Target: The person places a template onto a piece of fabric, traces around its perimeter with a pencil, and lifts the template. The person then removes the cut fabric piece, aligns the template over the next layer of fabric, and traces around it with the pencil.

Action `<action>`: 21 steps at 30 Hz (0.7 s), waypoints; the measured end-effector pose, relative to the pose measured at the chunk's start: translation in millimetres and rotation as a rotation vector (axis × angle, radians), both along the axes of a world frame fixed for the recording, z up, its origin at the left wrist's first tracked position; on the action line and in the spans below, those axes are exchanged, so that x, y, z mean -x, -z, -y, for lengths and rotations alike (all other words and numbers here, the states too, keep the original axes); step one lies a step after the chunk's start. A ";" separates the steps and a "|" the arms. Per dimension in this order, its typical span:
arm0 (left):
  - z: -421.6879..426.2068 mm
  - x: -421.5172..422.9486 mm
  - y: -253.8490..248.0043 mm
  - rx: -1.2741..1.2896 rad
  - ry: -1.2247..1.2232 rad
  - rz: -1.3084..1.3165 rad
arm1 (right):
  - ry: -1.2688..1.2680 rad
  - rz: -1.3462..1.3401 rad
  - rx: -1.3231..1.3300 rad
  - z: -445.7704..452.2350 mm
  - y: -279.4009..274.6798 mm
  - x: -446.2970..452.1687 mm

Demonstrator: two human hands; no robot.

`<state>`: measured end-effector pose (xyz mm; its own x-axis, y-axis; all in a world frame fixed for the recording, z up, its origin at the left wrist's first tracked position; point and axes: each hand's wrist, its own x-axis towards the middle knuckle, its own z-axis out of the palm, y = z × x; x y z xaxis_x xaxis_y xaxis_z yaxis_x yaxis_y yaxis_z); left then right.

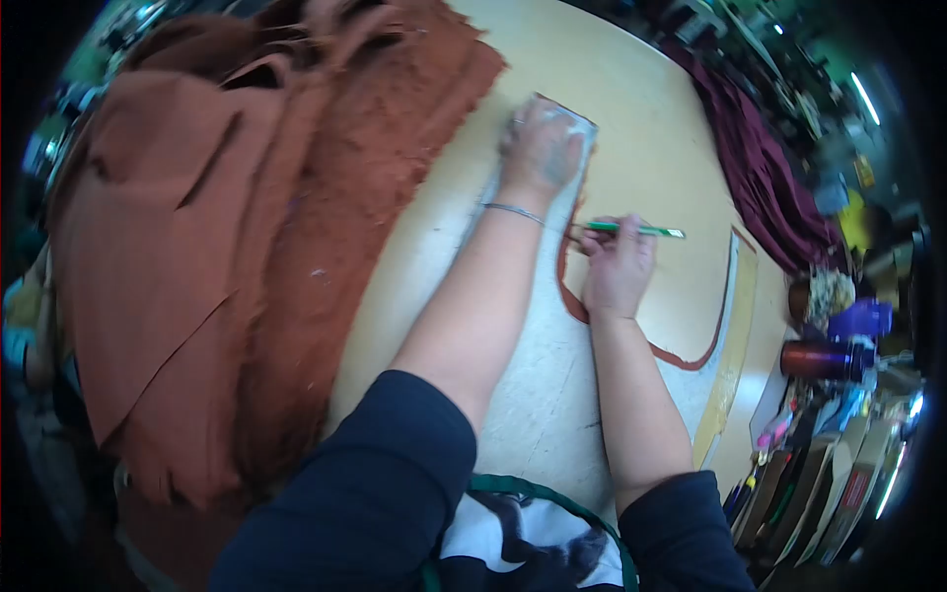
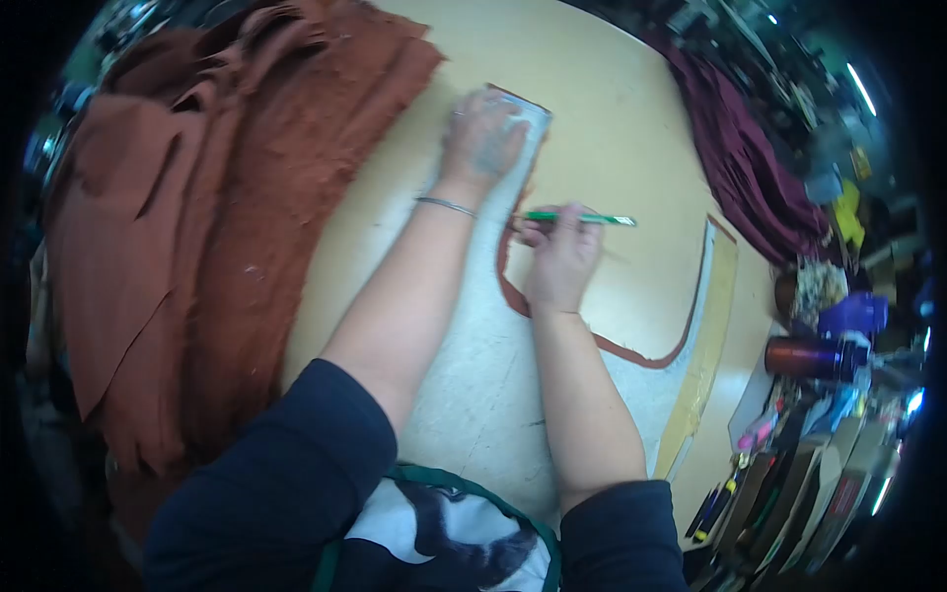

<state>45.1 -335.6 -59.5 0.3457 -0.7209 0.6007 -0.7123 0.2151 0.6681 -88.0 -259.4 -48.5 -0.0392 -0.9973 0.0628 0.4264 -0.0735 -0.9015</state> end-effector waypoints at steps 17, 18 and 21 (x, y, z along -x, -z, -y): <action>-114.5 34.8 -9.3 -0.079 0.051 -0.183 | 0.071 0.171 -0.114 12.5 4.2 10.2; -114.8 31.8 -10.6 -0.092 0.068 -0.149 | 0.076 0.167 -0.125 11.3 2.3 9.4; -119.8 29.9 -12.0 -0.131 0.102 -0.170 | 0.076 0.140 -0.117 11.8 1.7 7.5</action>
<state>15.3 -215.8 -47.5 0.3556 -0.8250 0.4393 -0.5662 0.1838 0.8035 -95.5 -271.2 -50.2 -0.1148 -0.9913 -0.0647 0.5455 -0.0085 -0.8381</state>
